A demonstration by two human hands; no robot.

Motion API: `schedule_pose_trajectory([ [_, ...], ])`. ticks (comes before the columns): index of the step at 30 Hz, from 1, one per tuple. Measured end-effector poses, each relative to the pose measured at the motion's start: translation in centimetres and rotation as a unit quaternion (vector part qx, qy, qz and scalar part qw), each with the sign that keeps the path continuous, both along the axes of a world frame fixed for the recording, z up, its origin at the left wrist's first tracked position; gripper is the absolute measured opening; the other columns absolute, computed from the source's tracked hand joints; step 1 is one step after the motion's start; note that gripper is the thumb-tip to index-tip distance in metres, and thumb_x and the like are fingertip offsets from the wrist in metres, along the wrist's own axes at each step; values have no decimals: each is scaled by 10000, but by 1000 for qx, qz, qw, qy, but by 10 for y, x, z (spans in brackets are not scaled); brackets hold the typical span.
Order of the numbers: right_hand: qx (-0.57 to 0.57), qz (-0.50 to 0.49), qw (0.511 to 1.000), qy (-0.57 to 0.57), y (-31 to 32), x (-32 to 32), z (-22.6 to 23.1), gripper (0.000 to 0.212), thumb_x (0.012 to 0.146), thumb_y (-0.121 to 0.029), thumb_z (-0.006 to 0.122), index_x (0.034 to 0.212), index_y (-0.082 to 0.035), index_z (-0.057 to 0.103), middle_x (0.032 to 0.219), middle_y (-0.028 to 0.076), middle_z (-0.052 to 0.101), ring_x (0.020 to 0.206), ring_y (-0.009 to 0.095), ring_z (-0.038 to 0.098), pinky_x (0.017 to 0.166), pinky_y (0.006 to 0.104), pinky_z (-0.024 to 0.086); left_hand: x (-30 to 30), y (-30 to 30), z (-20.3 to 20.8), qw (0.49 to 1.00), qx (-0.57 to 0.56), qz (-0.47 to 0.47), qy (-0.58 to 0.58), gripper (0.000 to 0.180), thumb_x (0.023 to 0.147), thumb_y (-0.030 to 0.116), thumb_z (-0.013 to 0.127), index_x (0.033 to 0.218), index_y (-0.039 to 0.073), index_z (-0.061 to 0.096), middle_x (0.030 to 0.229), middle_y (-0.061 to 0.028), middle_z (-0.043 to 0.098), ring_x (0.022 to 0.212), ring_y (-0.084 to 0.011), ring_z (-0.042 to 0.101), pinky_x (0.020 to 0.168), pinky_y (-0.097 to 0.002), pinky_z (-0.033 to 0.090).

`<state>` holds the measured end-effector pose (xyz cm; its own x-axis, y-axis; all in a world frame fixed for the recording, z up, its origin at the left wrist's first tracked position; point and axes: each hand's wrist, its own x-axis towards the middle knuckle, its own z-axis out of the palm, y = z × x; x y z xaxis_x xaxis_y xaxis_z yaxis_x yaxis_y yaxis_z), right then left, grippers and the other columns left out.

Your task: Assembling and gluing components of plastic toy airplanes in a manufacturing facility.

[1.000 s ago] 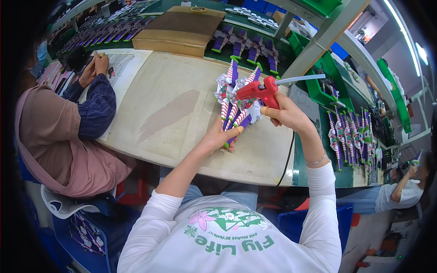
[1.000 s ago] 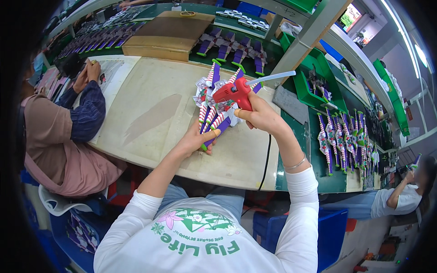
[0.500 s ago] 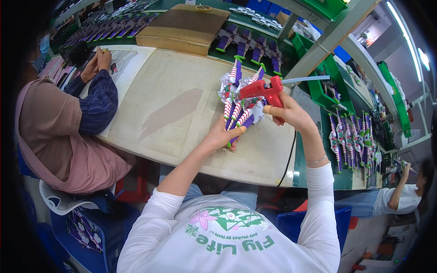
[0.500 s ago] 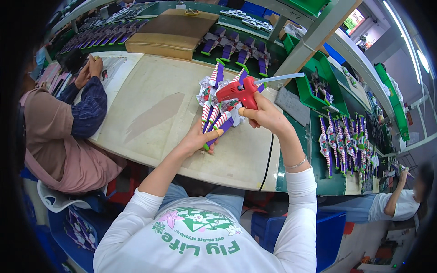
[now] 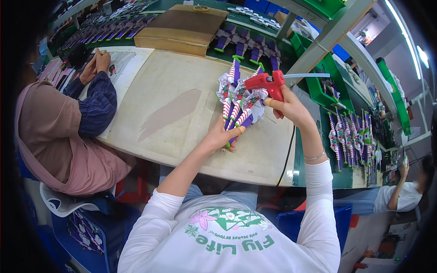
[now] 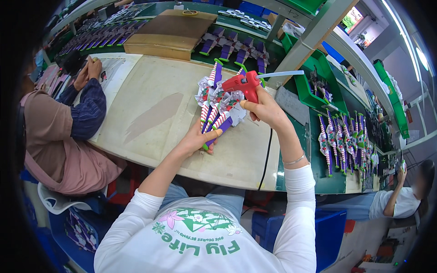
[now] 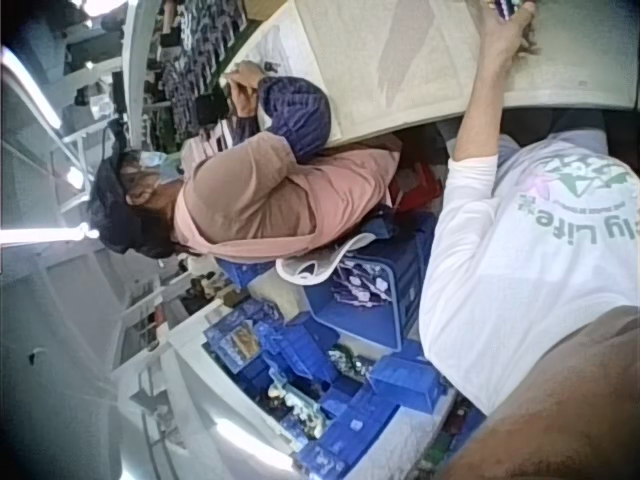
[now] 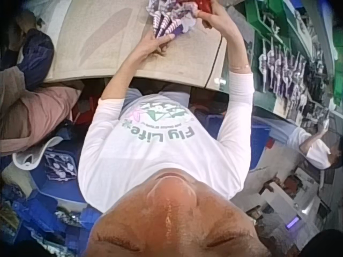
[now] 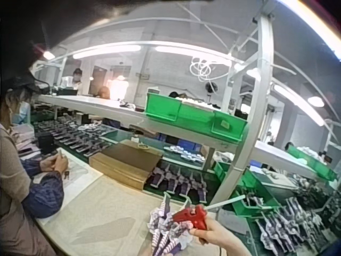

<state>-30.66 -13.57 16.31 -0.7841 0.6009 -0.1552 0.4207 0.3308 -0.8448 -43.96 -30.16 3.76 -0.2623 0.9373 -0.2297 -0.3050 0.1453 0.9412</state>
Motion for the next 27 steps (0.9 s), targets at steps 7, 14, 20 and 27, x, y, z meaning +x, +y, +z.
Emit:
schedule_pose_trajectory([
  [7, -16, -27, 999, 29, 5, -7, -6, 413, 863, -170, 679, 1161, 6, 454, 723, 15, 521, 514, 91, 504, 447, 242, 374, 1, 0, -1, 1000, 7, 5, 2, 426, 875, 206, 703, 1154, 55, 417, 753, -54, 583, 548, -123, 589, 455, -292, 535],
  [14, -11, -32, 999, 29, 8, -8, -10, 466, 867, -159, 670, 1233, 5, 432, 743, 18, 524, 520, 88, 501, 450, 240, 376, 0, 0, 1, 1000, 11, 2, 7, 424, 877, 210, 700, 1147, 53, 414, 751, -55, 581, 554, -122, 593, 456, -293, 536],
  [20, 73, -8, 997, 19, 19, -6, -25, 580, 865, -151, 643, 1337, 24, 355, 776, 104, 584, 586, 191, 584, 514, 329, 456, 1, 2, 2, 1000, 16, 0, 10, 416, 876, 199, 700, 1149, 50, 423, 761, -49, 584, 564, -124, 597, 456, -291, 536],
  [27, 371, 44, 927, 44, -2, -6, -28, 435, 861, -111, 614, 1229, 6, 413, 893, 285, 626, 844, 459, 609, 726, 487, 476, 2, 1, -1, 1000, 25, 5, 6, 420, 877, 181, 697, 1166, 53, 422, 766, -48, 581, 569, -121, 589, 451, -285, 531],
])
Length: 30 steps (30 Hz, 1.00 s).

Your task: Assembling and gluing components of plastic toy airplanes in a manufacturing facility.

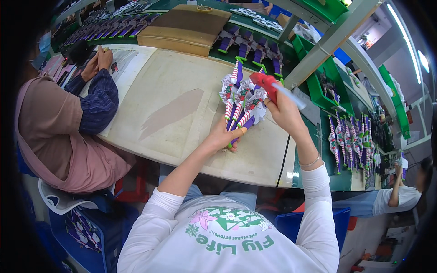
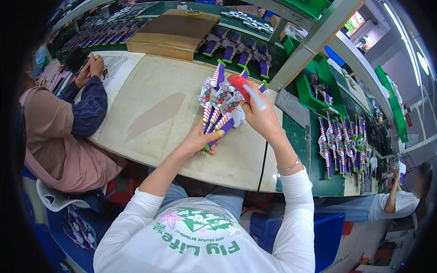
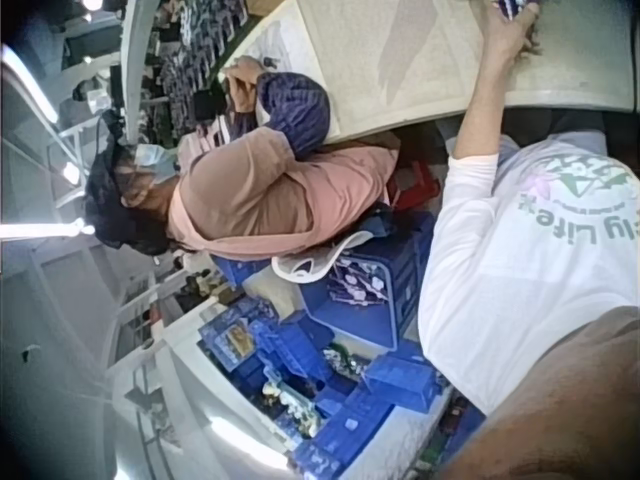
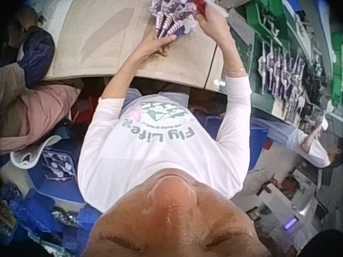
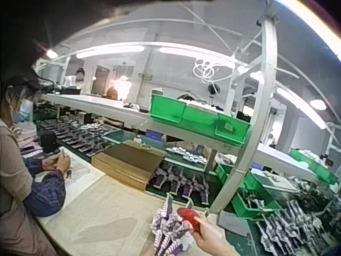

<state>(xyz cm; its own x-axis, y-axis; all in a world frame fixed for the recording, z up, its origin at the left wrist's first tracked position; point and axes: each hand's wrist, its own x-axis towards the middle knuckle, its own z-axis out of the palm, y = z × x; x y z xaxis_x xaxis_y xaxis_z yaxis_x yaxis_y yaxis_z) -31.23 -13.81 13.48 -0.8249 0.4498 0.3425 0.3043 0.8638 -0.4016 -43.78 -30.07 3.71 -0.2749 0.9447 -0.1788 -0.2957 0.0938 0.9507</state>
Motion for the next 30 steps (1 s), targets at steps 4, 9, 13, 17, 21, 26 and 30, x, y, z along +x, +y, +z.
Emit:
schedule_pose_trajectory([
  [4, -196, 6, 980, -41, -20, -7, 33, 486, 871, -135, 628, 1278, 8, 404, 846, 173, 612, 643, 268, 612, 575, 370, 486, -1, -1, 0, 1000, -2, -1, -1, 410, 884, 163, 684, 1176, 55, 418, 768, -49, 578, 556, -115, 578, 441, -279, 524],
  [9, -316, 38, 942, -102, -30, -15, 40, 527, 860, -148, 640, 1291, 32, 395, 789, 70, 553, 567, 127, 549, 480, 283, 454, -3, -1, 2, 1000, 9, -15, -2, 398, 887, 153, 677, 1178, 64, 420, 771, -51, 582, 547, -111, 577, 435, -272, 516],
  [13, -315, 27, 939, -139, -30, -21, 35, 530, 861, -150, 637, 1291, 41, 393, 786, 69, 548, 568, 129, 548, 484, 286, 456, -3, 0, -2, 1000, 17, -19, -1, 403, 886, 150, 676, 1182, 66, 417, 776, -51, 586, 547, -110, 580, 438, -271, 516],
  [17, -307, 32, 941, -140, -26, -25, 28, 485, 873, -167, 649, 1241, 42, 412, 740, 49, 537, 539, 118, 524, 469, 279, 413, -3, -2, 0, 1000, 16, -13, -4, 412, 884, 151, 678, 1188, 70, 412, 777, -48, 586, 550, -109, 581, 443, -272, 516],
  [21, -315, 28, 940, -124, -23, -26, 28, 547, 859, -163, 650, 1295, 39, 388, 758, 56, 548, 547, 129, 541, 476, 290, 438, -3, -2, 0, 1000, 23, -15, -6, 419, 880, 152, 681, 1191, 77, 410, 776, -44, 583, 555, -105, 578, 448, -273, 516],
  [26, -335, -15, 939, -82, -19, -36, 30, 522, 853, -166, 660, 1265, 27, 405, 744, 45, 540, 514, 111, 522, 452, 271, 406, -3, -2, 0, 1000, 17, -17, 0, 418, 875, 159, 688, 1184, 77, 417, 772, -41, 580, 555, -101, 574, 448, -276, 517],
  [30, -352, -1, 935, -36, -14, -45, 28, 382, 851, -169, 694, 1095, 10, 462, 703, 32, 521, 522, 109, 520, 444, 268, 380, -3, 0, -1, 1000, 4, -13, 0, 423, 869, 167, 694, 1181, 81, 421, 764, -37, 576, 544, -101, 570, 440, -277, 515],
])
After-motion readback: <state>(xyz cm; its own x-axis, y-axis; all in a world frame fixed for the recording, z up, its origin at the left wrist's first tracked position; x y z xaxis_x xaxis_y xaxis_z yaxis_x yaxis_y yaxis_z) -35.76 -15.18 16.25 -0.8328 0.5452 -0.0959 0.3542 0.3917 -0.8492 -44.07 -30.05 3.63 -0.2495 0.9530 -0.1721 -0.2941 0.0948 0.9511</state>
